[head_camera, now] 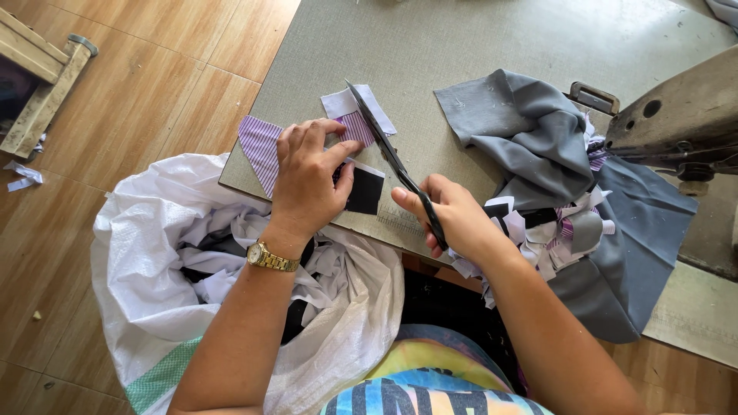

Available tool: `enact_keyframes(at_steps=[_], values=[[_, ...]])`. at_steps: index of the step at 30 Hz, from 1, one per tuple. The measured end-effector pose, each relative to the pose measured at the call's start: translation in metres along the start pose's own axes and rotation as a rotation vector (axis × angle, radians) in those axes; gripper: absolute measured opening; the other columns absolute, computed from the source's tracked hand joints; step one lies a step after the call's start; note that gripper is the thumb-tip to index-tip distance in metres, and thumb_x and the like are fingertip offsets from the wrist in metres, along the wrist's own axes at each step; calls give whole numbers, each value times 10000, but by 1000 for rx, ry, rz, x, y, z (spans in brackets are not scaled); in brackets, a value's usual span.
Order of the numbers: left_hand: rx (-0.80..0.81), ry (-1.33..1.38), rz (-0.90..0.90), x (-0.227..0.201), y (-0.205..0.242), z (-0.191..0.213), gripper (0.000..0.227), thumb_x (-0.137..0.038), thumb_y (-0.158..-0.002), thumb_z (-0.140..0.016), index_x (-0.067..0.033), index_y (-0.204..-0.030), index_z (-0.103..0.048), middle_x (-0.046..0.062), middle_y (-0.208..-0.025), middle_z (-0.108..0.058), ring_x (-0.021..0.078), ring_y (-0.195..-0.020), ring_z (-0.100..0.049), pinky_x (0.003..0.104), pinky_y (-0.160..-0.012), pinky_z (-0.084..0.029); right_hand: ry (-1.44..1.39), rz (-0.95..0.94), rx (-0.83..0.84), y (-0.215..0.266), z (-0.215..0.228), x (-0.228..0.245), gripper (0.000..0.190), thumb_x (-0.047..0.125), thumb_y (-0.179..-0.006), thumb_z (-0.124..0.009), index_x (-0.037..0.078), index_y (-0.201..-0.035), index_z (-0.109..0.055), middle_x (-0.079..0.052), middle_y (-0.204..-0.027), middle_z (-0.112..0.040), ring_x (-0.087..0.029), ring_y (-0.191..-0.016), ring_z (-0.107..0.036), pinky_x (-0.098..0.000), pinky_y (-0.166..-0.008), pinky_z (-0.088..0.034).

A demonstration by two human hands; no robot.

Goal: Cut fabric scraps into smaller pieces using scissors on a workbench

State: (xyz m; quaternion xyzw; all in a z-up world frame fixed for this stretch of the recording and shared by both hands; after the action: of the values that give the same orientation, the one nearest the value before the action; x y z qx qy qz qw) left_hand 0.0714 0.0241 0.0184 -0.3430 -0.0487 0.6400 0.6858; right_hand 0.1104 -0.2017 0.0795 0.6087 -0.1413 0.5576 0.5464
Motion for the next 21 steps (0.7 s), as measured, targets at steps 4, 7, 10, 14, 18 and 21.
enact_keyframes(at_steps=[4,7,10,14,18,21], values=[[-8,7,21,-2,-1,2,341,-182,-893,-801,-215,-1233,-789,53,-1308,-625,291,-1363,-533,553,-1236,-306,25,32,-1,-10,1,-2,461,333,-917,-878,-62,-918,-642,-141,-556,-525,-223,-429,-599,-357,-291,-547],[-4,68,66,-1,-1,3,378,-164,-899,-795,-188,-1273,-743,47,-1303,-650,265,-1368,-548,523,-1251,-292,29,55,-28,-15,6,-7,436,284,-912,-888,-71,-916,-636,-131,-551,-510,-213,-425,-589,-344,-289,-539],[-15,80,33,-2,-1,3,299,-143,-893,-798,-163,-1191,-791,41,-1307,-680,249,-1377,-548,519,-1249,-290,-14,71,-72,-10,16,-10,422,297,-928,-879,-47,-901,-636,-129,-549,-534,-209,-426,-600,-349,-287,-548],[-31,59,38,-2,0,3,313,-133,-858,-824,-146,-1171,-811,62,-1301,-686,294,-1368,-548,542,-1232,-322,-29,55,-3,24,30,-17,437,343,-956,-829,-50,-892,-650,-167,-502,-539,-259,-366,-603,-361,-282,-522],[-56,40,34,-2,0,2,311,-127,-866,-819,-153,-1176,-821,65,-1276,-676,300,-1344,-561,548,-1226,-339,1,-14,27,59,44,-35,397,329,-974,-770,-50,-904,-672,-218,-466,-568,-312,-322,-627,-383,-290,-529],[-71,39,32,-3,-1,3,306,-124,-871,-812,-145,-1177,-817,71,-1260,-661,309,-1315,-573,556,-1219,-354,44,-37,41,65,56,-61,392,318,-978,-758,-60,-899,-691,-232,-456,-590,-324,-314,-648,-387,-303,-544]])
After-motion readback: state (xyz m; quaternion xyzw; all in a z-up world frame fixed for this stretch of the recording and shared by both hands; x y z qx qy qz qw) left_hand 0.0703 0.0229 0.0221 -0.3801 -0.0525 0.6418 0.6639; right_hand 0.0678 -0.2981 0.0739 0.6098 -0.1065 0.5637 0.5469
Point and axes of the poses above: each hand's wrist, its own y-axis away from the middle knuckle, its own z-axis out of the back of the hand, x = y × z, the point moved 3 cm from there along -y, towards the middle knuckle
